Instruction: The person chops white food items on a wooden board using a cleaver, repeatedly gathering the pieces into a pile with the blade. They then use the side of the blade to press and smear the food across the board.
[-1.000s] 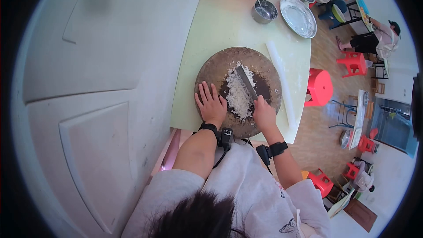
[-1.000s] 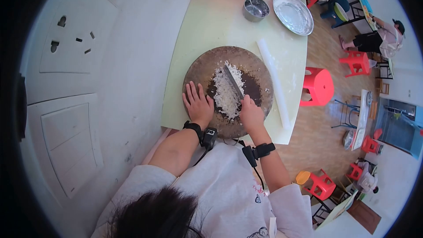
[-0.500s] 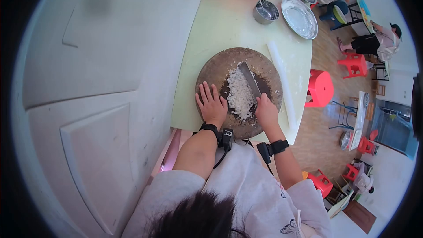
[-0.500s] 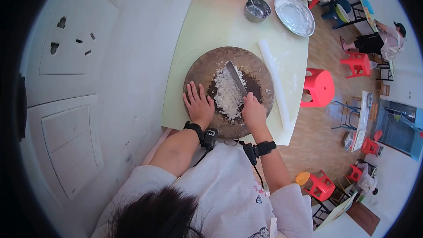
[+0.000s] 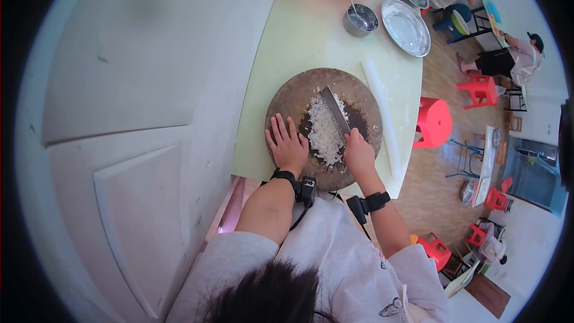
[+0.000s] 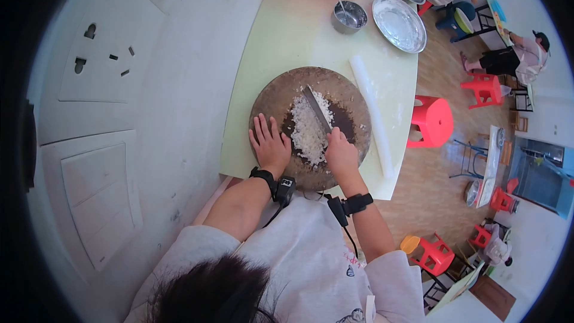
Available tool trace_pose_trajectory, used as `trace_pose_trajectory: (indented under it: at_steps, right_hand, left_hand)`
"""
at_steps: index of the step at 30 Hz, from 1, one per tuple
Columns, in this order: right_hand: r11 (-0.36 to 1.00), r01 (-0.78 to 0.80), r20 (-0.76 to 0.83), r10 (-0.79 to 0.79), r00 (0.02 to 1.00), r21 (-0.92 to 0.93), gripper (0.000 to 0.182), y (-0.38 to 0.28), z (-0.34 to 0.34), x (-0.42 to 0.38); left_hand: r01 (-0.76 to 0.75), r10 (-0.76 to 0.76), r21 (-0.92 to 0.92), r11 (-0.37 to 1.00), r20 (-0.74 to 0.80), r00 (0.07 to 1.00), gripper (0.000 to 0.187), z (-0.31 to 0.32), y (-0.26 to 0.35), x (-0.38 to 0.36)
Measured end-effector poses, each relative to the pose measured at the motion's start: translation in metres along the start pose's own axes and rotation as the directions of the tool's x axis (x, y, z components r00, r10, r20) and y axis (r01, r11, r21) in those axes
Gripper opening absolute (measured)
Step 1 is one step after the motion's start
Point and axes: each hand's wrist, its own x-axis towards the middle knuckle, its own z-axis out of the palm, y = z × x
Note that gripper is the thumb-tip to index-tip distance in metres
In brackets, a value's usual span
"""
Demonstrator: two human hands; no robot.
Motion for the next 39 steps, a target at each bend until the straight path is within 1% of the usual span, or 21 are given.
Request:
trace_pose_trajectory:
  at_steps: [1,5,8,10,11,13,14,16,17,19,20,22,23,25,26,28,29,31,35,37,39]
  right_hand:
    - [1.0,0.005,-0.014,-0.004,1.0,0.031,0.016,-0.001,-0.001,0.0]
    - [1.0,-0.009,0.007,0.009,1.0,0.022,0.016,-0.006,-0.003,-0.001]
    - [1.0,0.003,0.007,-0.003,1.0,0.022,0.016,-0.004,-0.003,0.003]
    - [0.999,0.003,-0.066,0.001,0.998,0.054,0.015,-0.006,-0.004,0.002]
    - [0.999,0.003,-0.064,0.001,0.998,0.054,0.015,-0.007,-0.004,0.002]
    - [1.0,-0.003,0.023,0.002,1.0,0.007,0.016,-0.006,-0.006,0.006]
    - [1.0,-0.003,0.022,0.002,1.0,0.006,0.016,-0.006,-0.007,0.006]
    - [0.999,-0.006,-0.058,0.008,0.998,0.043,0.016,-0.006,-0.008,0.005]
    - [0.999,-0.006,-0.056,0.008,0.998,0.043,0.016,-0.006,-0.007,0.005]
    - [1.0,-0.004,0.003,0.004,1.0,0.007,0.016,-0.005,-0.004,0.007]
    - [1.0,-0.006,-0.001,0.006,1.0,0.007,0.016,-0.004,-0.004,0.007]
    - [1.0,0.017,-0.086,-0.015,0.996,0.024,0.015,-0.001,-0.003,0.007]
    - [1.0,0.019,-0.085,-0.017,0.996,0.024,0.015,-0.001,-0.002,0.008]
    - [0.999,-0.012,0.002,0.012,1.0,-0.032,0.015,0.0,0.0,0.007]
    - [0.999,-0.014,0.001,0.014,1.0,-0.032,0.015,0.0,-0.001,0.006]
    - [0.999,0.02,-0.082,-0.017,0.997,0.031,0.015,0.0,-0.005,0.006]
    - [0.999,0.022,-0.08,-0.019,0.997,0.032,0.015,0.0,-0.004,0.005]
    - [1.0,0.002,-0.027,-0.002,1.0,-0.015,0.015,0.001,0.0,0.003]
    - [1.0,0.029,-0.068,-0.028,0.997,0.002,0.015,0.003,-0.003,0.003]
    - [1.0,-0.013,-0.086,0.015,0.996,0.019,0.015,0.004,-0.001,0.001]
    - [1.0,0.003,-0.078,-0.002,0.997,0.017,0.015,0.01,0.002,0.001]
  left_hand:
    - [-0.002,0.002,0.001,1.0,-0.003,1.0,0.053,-0.001,-0.001,0.0]
    - [0.006,-0.006,-0.002,1.0,0.021,1.0,0.053,-0.002,0.0,-0.001]
    - [-0.004,0.004,0.0,1.0,-0.009,1.0,0.052,0.0,-0.001,0.0]
    - [0.004,-0.004,-0.009,1.0,0.012,1.0,0.052,-0.001,-0.001,0.0]
    - [0.005,-0.005,-0.008,1.0,0.014,1.0,0.052,-0.002,-0.001,-0.001]
    - [0.0,0.0,-0.006,1.0,0.006,1.0,0.052,-0.002,0.0,0.0]
    - [-0.001,0.001,-0.006,1.0,0.005,1.0,0.052,-0.002,0.0,0.0]
    - [-0.001,0.001,0.0,1.0,0.002,1.0,0.053,-0.001,0.0,0.0]
    - [0.0,0.0,0.0,1.0,0.003,1.0,0.053,-0.001,-0.001,-0.001]
    - [-0.003,0.003,0.0,1.0,0.001,1.0,0.053,-0.002,0.0,-0.001]
    - [-0.006,0.006,-0.001,1.0,-0.001,1.0,0.053,-0.002,0.0,0.0]
    - [-0.005,0.005,0.0,1.0,0.001,1.0,0.052,-0.002,-0.001,0.0]
    - [-0.003,0.003,0.001,1.0,0.0,1.0,0.052,-0.002,-0.001,0.0]
    - [-0.001,0.001,-0.003,1.0,-0.001,1.0,0.052,-0.001,-0.001,0.0]
    - [-0.002,0.002,-0.004,1.0,0.0,1.0,0.052,-0.001,-0.001,0.0]
    - [-0.009,0.01,0.009,1.0,-0.018,1.0,0.052,0.0,-0.001,0.0]
    - [-0.008,0.008,0.01,1.0,-0.017,1.0,0.052,-0.001,-0.001,0.0]
    - [0.002,-0.002,-0.001,1.0,0.009,1.0,0.052,-0.001,-0.001,0.0]
    - [-0.003,0.003,0.008,1.0,0.0,1.0,0.052,-0.002,-0.001,0.0]
    - [0.006,-0.006,-0.01,1.0,0.01,1.0,0.052,-0.001,-0.001,0.0]
    - [0.003,-0.003,-0.002,1.0,0.01,1.0,0.052,-0.001,-0.001,-0.002]
